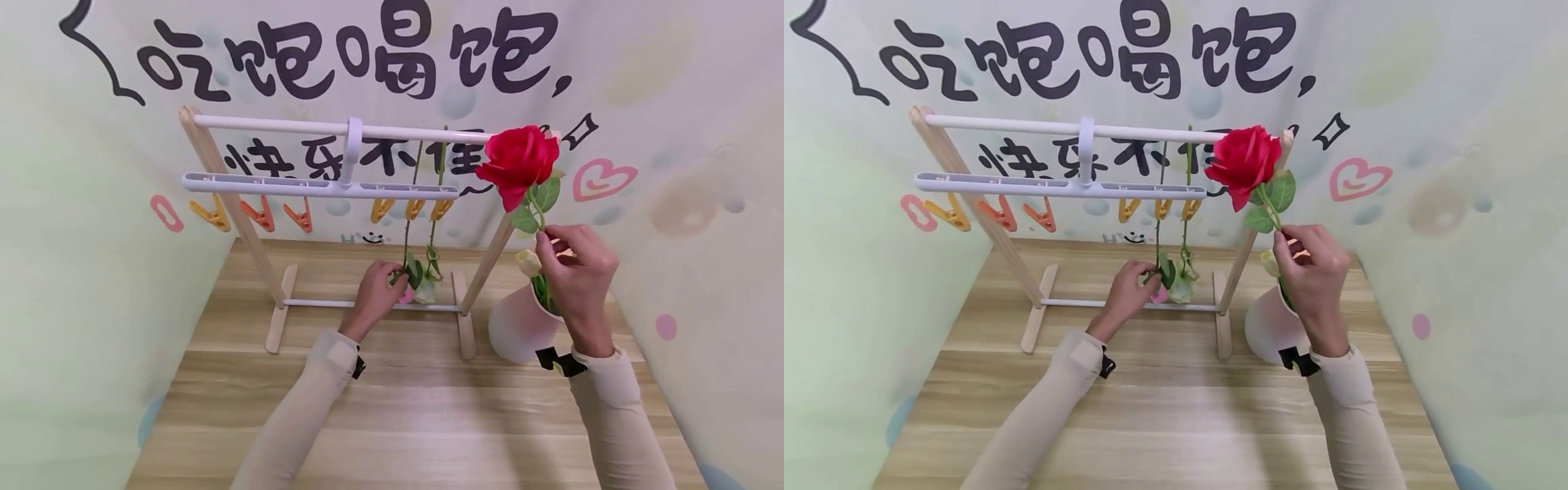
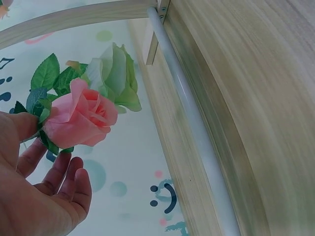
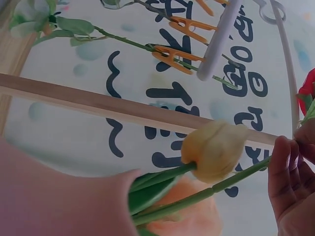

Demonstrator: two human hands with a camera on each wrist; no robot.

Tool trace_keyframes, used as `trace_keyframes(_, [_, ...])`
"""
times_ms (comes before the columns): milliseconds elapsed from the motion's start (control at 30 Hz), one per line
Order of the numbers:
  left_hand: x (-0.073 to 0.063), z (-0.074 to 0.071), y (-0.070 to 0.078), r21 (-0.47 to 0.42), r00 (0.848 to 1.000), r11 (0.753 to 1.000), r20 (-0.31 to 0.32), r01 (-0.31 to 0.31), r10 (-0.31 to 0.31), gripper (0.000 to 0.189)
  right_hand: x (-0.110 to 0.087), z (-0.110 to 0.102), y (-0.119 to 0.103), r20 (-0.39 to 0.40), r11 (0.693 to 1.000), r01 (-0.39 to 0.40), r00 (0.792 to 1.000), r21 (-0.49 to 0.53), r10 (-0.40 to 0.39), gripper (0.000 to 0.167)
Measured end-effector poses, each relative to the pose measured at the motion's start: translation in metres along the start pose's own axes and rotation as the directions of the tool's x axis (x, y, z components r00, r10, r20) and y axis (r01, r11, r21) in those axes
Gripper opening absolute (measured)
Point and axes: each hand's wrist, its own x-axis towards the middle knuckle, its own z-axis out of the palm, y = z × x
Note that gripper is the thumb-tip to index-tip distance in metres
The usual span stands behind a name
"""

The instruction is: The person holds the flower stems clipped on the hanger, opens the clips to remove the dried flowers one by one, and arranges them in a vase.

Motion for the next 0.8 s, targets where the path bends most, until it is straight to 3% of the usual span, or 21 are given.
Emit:
trace_keyframes(367, [0.001, -0.002, 0.003, 0.015, 1.0, 1.0, 0.0, 0.024, -0.024, 0.022, -0.013, -0.002, 0.007, 0.005, 1.0, 0.002, 1.0, -0.009, -0.002, 0.01])
trace_keyframes(800, [0.002, -0.006, 0.002, 0.023, 1.0, 1.0, 0.021, 0.011, -0.011, 0.018, -0.037, -0.009, 0.019, 0.07, 0.995, -0.026, 0.997, -0.093, 0.032, 0.009])
